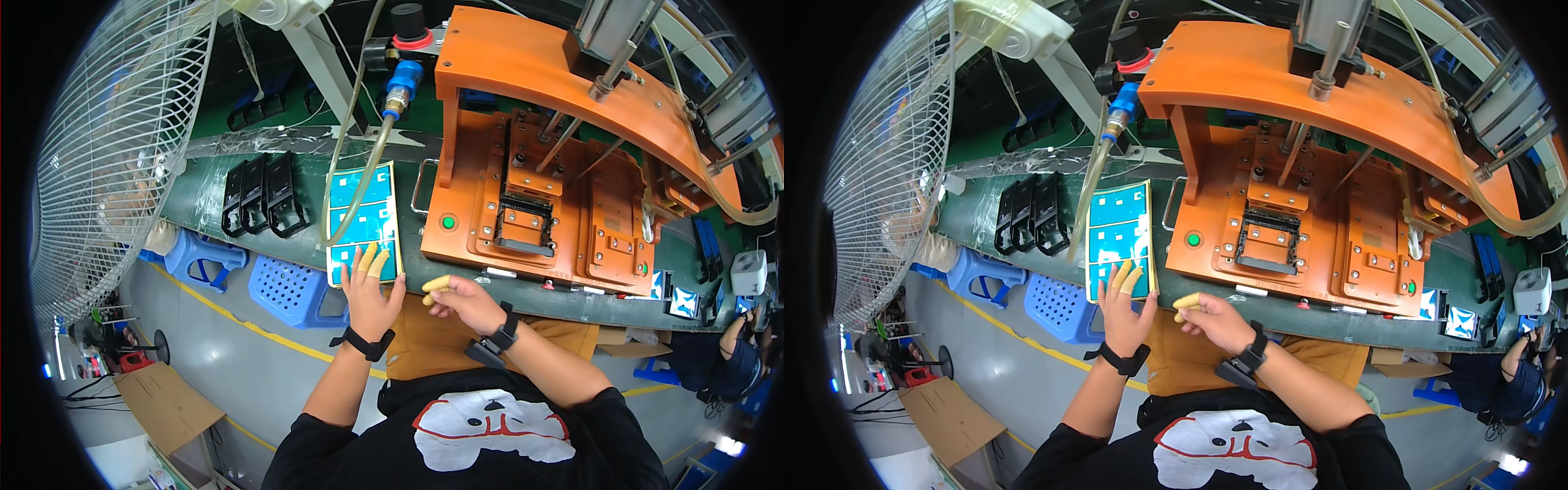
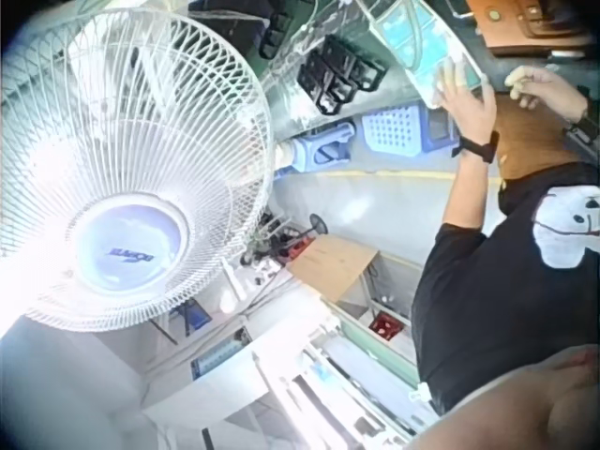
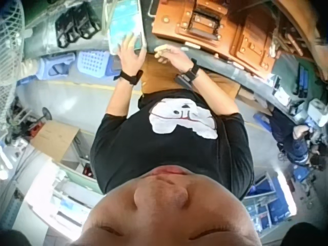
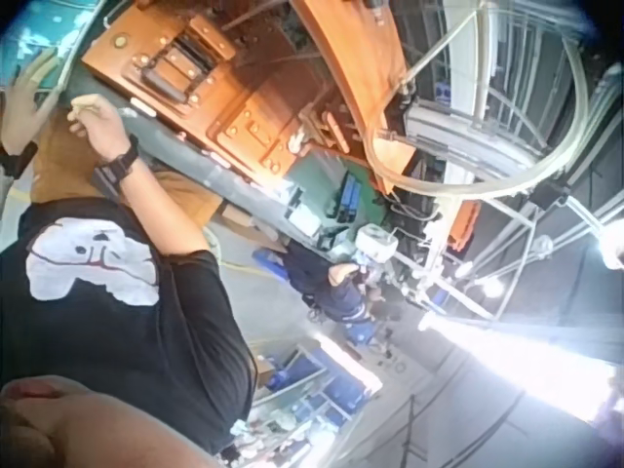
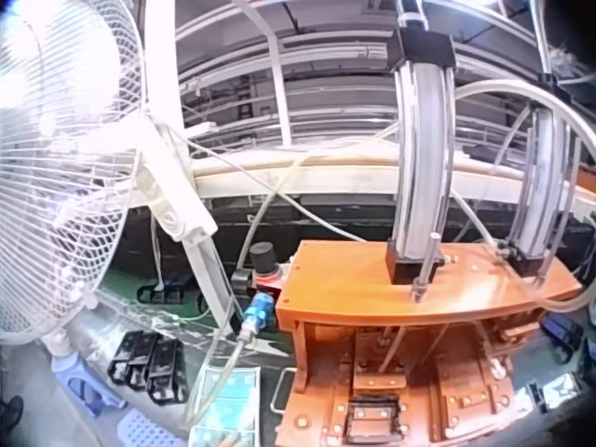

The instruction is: Operating a pneumatic press to assemble plastic housings for electronic components.

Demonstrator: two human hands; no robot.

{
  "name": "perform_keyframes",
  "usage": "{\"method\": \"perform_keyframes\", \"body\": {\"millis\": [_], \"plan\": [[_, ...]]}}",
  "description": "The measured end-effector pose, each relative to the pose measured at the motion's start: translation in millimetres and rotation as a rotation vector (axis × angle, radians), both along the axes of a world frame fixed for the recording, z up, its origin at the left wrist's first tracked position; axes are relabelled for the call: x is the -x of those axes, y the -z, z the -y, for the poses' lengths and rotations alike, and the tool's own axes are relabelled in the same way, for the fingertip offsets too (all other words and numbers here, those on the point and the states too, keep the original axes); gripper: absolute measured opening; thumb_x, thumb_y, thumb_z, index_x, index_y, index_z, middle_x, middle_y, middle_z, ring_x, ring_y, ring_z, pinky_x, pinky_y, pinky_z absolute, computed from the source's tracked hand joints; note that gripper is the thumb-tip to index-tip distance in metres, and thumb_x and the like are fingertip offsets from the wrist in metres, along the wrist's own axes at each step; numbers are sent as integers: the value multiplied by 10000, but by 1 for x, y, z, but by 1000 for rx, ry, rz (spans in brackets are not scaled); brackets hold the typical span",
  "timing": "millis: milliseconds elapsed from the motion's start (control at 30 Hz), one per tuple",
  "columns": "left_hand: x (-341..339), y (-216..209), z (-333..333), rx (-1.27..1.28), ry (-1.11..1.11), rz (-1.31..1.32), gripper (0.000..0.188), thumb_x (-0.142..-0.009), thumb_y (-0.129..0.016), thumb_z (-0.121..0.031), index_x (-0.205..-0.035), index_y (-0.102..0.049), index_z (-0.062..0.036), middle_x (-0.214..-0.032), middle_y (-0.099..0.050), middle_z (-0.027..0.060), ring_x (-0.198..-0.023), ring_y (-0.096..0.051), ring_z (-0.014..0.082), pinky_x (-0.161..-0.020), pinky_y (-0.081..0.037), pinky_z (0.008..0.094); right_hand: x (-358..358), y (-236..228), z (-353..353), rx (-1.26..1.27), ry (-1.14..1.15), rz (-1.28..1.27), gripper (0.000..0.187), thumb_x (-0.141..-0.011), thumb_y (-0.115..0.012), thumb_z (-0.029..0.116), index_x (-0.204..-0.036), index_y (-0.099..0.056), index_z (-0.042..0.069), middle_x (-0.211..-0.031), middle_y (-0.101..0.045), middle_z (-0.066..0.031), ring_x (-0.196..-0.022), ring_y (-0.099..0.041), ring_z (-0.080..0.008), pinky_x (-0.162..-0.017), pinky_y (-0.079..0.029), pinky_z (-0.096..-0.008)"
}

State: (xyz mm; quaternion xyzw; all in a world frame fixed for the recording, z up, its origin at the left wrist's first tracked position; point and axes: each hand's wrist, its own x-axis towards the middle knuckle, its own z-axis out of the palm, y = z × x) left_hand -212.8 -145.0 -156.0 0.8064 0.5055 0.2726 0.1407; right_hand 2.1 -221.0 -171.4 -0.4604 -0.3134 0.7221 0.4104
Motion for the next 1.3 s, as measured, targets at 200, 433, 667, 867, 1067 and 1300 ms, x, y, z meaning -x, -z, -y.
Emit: {"method": "perform_keyframes", "body": {"millis": [200, 433, 667, 867, 1067, 1300], "plan": [[4, -4, -2, 81, 43, 111, 486, -920, -768, -232, -1363, -652, -67, -1474, -614, 159, -1511, -413, 419, -1248, -173, 611, 30, 1, -33, 93, 95, -81, 300, -1074, -658, 322, -1225, -669, 64, -1059, -705, -23, -823, -693, -91, -716, -568, -238], [17, -15, -18, 97, 60, 281, 311, -879, -804, -93, -1171, -730, -18, -1263, -718, 194, -1254, -638, 394, -1064, -481, 449, 53, -4, -47, 28, 176, 156, 351, -989, -771, 362, -1026, -646, 36, -871, -698, -36, -634, -677, -95, -523, -529, -245], [77, -50, -82, 7, -13, 284, 193, -899, -798, -67, -1074, -746, -5, -1087, -765, 154, -1019, -727, 287, -935, -545, 382, 59, -12, -53, 79, 167, 283, 322, -978, -769, 316, -917, -610, 43, -707, -661, -32, -517, -640, -111, -435, -494, -265], [149, -128, -103, -257, -172, 133, 246, -933, -785, -79, -1149, -737, 28, -1154, -757, 162, -1078, -706, 300, -996, -521, 393, 56, -16, -45, 33, 183, 295, 351, -958, -787, 356, -954, -642, 37, -723, -683, -52, -550, -663, -133, -479, -516, -278], [147, -178, -17, -112, -25, 89, 362, -836, -740, -3, -1196, -719, 4, -1222, -732, 161, -1164, -673, 315, -1056, -488, 418, 6, -82, 24, -771, 329, 813, 167, -907, -802, 181, -981, -710, 63, -847, -638, -82, -663, -653, -267, -597, -534, -366], [46, -147, 26, 107, 475, 195, 439, -790, -835, -103, -1202, -715, -10, -1269, -699, 191, -1226, -638, 386, -1087, -484, 463, -95, -166, 44, -1024, 520, 1506, 429, -797, -862, 236, -1167, -709, 82, -1224, -621, -137, -1079, -596, -353, -929, -482, -470]]}}
